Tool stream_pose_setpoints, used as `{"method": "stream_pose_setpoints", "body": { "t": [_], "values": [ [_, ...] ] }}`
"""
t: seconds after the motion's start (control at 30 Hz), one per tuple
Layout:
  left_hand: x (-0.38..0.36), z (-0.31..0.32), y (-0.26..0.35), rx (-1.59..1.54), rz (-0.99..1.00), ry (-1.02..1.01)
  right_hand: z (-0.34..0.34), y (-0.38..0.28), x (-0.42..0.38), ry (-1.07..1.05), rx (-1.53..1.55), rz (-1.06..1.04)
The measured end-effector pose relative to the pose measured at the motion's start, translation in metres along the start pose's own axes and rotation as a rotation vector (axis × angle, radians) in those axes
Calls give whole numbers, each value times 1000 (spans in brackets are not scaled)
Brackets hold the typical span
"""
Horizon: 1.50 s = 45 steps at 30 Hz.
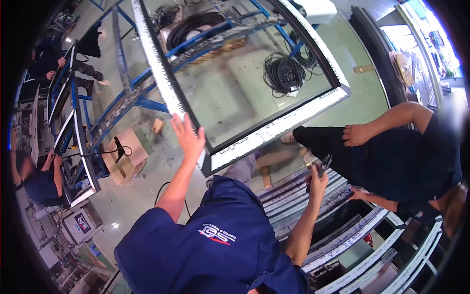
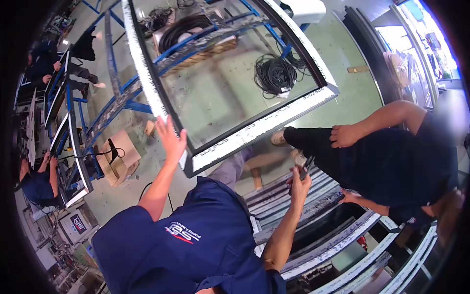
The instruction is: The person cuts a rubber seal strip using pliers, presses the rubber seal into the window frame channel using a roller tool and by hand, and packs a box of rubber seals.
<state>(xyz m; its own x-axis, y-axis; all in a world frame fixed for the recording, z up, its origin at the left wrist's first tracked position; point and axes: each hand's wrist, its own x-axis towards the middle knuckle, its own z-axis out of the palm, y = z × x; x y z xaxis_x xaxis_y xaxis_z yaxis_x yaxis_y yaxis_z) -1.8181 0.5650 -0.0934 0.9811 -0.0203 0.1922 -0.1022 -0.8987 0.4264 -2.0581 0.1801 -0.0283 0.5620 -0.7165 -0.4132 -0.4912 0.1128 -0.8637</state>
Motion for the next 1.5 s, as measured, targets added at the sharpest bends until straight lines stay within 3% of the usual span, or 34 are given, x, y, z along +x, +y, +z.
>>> {"method": "stream_pose_setpoints", "body": {
  "t": [0.23,0.43,0.83,0.97,1.07,1.17,1.23,1.27,1.3,1.37,1.43,1.5],
  "values": [
    [11,0,19,86,-66,-39,-40,-87,168,-49,-24,-172],
    [16,2,26,188,-110,-10,-72,-118,269,9,55,-66],
    [26,11,41,390,-275,29,-178,-9,424,99,298,507],
    [21,22,33,513,-336,0,-170,15,515,46,183,608],
    [11,40,30,683,-414,-11,-125,-16,594,-97,19,559],
    [5,73,98,838,-631,-20,-77,-68,660,-283,-103,482],
    [-7,117,164,846,-466,80,-59,-92,699,-390,-199,408],
    [-9,146,198,699,-447,64,-54,-98,719,-423,-243,383],
    [12,168,263,534,-608,-66,-56,-104,736,-478,-264,353],
    [47,217,348,150,-665,-198,-62,-113,766,-564,-355,314],
    [113,242,450,-323,-678,-190,-72,-115,790,-580,-396,290],
    [154,278,510,-472,-623,-210,-93,-100,810,-582,-439,293]
  ]
}}
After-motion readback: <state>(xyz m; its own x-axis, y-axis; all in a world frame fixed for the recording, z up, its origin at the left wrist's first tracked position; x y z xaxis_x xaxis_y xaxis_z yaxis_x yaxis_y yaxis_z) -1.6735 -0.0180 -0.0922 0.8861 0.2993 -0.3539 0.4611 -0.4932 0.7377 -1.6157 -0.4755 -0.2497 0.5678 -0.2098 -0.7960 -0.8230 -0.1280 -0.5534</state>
